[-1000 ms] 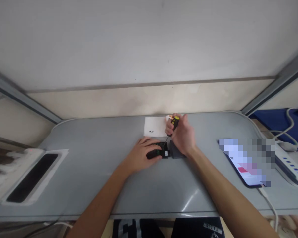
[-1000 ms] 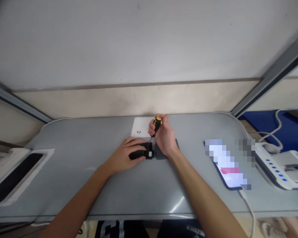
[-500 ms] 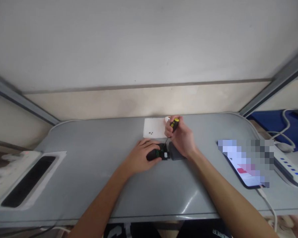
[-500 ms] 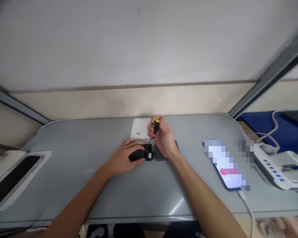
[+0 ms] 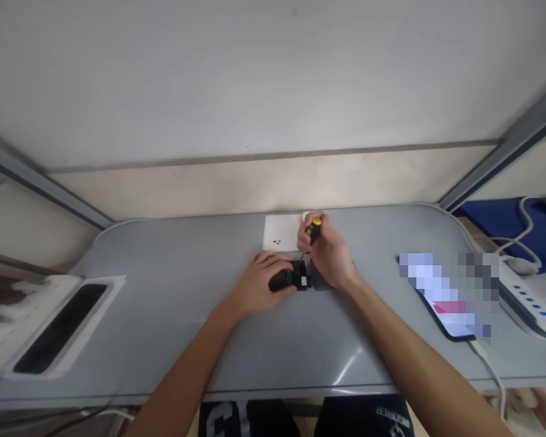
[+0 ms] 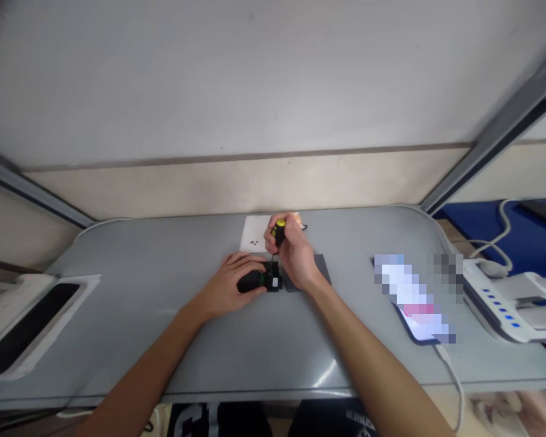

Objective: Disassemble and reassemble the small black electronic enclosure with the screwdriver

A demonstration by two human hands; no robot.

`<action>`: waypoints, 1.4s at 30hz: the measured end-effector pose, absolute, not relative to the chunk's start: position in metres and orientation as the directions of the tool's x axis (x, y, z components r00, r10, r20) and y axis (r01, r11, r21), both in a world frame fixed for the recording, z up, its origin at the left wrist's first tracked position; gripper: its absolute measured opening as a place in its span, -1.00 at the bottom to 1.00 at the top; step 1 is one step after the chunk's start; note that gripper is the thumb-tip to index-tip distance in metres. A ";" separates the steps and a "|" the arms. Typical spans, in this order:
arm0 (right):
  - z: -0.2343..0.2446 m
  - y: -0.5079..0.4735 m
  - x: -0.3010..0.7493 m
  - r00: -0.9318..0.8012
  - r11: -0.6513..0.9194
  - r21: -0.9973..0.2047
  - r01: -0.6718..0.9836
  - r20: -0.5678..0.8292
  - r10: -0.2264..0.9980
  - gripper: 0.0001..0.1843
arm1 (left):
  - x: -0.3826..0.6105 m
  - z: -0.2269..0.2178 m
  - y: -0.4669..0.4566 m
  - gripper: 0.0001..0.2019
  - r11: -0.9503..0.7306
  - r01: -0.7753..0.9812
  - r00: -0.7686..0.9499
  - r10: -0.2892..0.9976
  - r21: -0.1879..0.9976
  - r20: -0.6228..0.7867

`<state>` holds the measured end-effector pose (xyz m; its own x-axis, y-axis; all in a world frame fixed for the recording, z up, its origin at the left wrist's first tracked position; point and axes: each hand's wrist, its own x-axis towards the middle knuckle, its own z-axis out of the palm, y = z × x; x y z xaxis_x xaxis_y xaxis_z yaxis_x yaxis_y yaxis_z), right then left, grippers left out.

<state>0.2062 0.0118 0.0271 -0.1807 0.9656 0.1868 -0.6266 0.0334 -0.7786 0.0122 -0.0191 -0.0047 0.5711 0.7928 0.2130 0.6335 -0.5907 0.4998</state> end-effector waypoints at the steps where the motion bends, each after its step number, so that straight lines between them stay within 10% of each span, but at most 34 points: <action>1: 0.027 0.011 0.206 -0.187 0.027 -0.776 -0.630 0.185 0.965 -0.63 | 0.012 -0.004 -0.019 -0.70 -0.589 0.635 0.570 0.794 0.500 0.212; 42: 0.027 0.006 0.206 -0.250 -0.008 -0.727 -0.686 0.226 0.942 -0.62 | 0.014 -0.013 -0.018 -0.64 -0.624 0.643 0.577 0.776 0.443 0.255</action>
<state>0.2065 0.0064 0.0270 -0.2497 0.9416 0.2259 -0.6865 -0.0076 -0.7271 0.0137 -0.0185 -0.0125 0.5773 0.7756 0.2552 0.6430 -0.6244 0.4435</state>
